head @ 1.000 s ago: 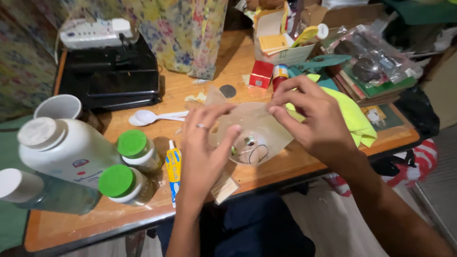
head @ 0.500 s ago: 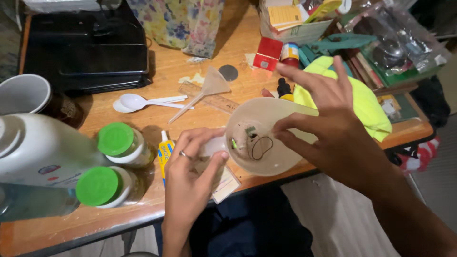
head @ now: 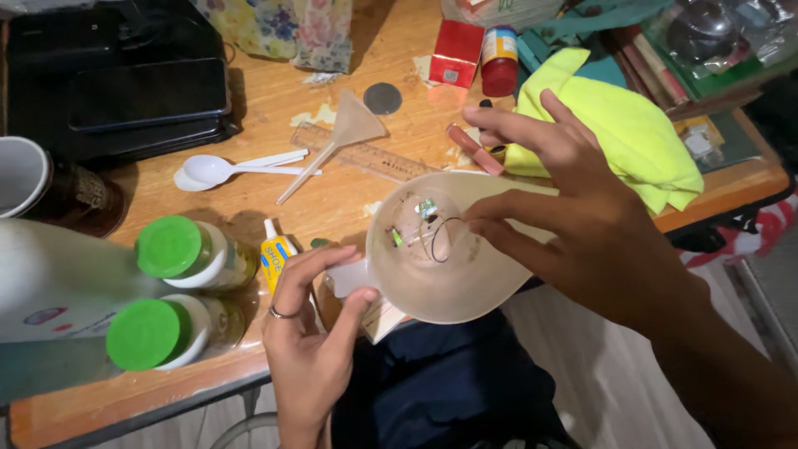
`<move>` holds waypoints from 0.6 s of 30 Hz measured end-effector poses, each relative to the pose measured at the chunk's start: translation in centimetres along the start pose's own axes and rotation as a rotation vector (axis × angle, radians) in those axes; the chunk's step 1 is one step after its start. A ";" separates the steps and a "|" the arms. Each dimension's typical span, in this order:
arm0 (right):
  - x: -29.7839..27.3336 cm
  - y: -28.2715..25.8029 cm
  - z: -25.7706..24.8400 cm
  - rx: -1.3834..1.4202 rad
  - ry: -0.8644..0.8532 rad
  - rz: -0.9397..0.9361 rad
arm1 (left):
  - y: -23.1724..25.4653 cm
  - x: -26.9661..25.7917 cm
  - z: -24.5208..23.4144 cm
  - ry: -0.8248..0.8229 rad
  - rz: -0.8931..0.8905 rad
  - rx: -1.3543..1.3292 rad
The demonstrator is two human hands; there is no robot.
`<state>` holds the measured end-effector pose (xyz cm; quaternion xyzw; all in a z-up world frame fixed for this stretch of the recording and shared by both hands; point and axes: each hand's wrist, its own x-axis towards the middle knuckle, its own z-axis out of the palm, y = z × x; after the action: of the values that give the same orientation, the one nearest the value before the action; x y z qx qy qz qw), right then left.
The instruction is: The person picks up several small items from a desk including sunglasses, a thermometer, and various containers, placing them into a funnel-shaped container.
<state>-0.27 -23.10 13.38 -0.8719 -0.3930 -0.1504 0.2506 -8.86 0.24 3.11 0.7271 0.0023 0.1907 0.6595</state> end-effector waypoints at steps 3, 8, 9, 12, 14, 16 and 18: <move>-0.4 0.0 0.2 0.007 0.006 -0.007 | -0.1 -0.6 -0.2 -0.002 0.036 0.047; -0.7 -0.3 0.1 0.003 0.014 -0.031 | -0.1 -0.9 -0.2 0.001 0.081 0.075; -0.7 -0.3 0.1 0.005 0.017 -0.034 | 0.0 -1.0 -0.2 0.008 0.071 0.077; -0.8 -0.4 0.0 0.008 0.017 -0.036 | 0.2 -1.2 -0.1 0.023 0.057 0.085; -0.7 -0.5 0.0 0.010 0.016 -0.034 | 0.3 -1.2 0.0 0.025 0.073 0.092; -0.6 -0.5 0.0 0.013 0.017 -0.030 | 0.4 -1.3 -0.1 0.030 0.072 0.104; -0.6 -0.5 -0.1 0.019 0.041 -0.026 | 0.4 -1.2 0.0 0.032 0.059 0.087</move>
<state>-1.10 -23.23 13.33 -0.8611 -0.4003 -0.1677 0.2650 -10.05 -0.07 3.19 0.7515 -0.0002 0.2214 0.6214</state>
